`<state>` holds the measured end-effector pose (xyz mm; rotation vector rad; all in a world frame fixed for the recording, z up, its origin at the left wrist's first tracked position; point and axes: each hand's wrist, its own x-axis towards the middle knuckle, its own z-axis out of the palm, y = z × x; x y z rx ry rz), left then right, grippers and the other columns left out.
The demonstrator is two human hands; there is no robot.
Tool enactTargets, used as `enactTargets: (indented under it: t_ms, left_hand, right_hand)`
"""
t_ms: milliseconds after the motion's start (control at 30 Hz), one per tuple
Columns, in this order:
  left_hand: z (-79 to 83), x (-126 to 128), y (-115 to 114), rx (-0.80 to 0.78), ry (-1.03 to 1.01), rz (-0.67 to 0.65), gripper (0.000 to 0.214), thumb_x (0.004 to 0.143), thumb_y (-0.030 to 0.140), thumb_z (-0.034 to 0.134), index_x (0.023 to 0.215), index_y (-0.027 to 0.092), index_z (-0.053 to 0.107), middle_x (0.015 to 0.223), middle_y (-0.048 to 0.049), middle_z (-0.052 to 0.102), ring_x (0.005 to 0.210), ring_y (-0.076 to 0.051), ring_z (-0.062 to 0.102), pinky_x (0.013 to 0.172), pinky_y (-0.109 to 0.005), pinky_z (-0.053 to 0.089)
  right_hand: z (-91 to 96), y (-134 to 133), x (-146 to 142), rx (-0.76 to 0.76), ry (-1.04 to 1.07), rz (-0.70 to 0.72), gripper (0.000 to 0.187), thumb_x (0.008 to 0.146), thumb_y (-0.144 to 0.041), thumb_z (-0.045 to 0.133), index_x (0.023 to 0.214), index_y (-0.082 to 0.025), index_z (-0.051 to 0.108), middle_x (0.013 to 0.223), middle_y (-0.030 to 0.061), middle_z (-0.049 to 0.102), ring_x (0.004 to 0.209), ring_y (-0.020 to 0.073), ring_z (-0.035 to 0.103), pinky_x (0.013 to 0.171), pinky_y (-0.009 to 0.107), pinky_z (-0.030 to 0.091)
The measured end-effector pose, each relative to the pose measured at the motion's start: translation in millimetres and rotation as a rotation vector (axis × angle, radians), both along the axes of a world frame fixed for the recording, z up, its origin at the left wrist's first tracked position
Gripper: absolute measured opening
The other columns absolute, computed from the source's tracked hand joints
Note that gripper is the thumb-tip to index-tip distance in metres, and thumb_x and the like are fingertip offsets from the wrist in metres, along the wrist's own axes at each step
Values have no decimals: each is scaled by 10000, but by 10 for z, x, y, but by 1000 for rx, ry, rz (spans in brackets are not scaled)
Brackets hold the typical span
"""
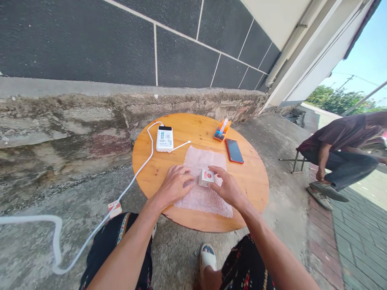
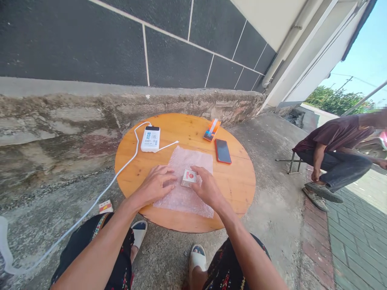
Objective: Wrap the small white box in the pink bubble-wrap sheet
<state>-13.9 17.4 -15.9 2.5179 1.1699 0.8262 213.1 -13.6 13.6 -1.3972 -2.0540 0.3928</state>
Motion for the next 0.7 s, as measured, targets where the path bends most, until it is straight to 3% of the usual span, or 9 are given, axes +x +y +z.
enactTargets:
  t_ms: [700]
  left_hand:
    - [25,7,-13,16,13,-1,214,783,239,596,972,253,696,1161,-40,604,1088,-241,487,983,-428,365]
  right_hand:
    - [-4,-15,-15,29,-71,3,520,742,-112,580,1246,-218,503,1213,88,593,1080,230,561,926,414,456]
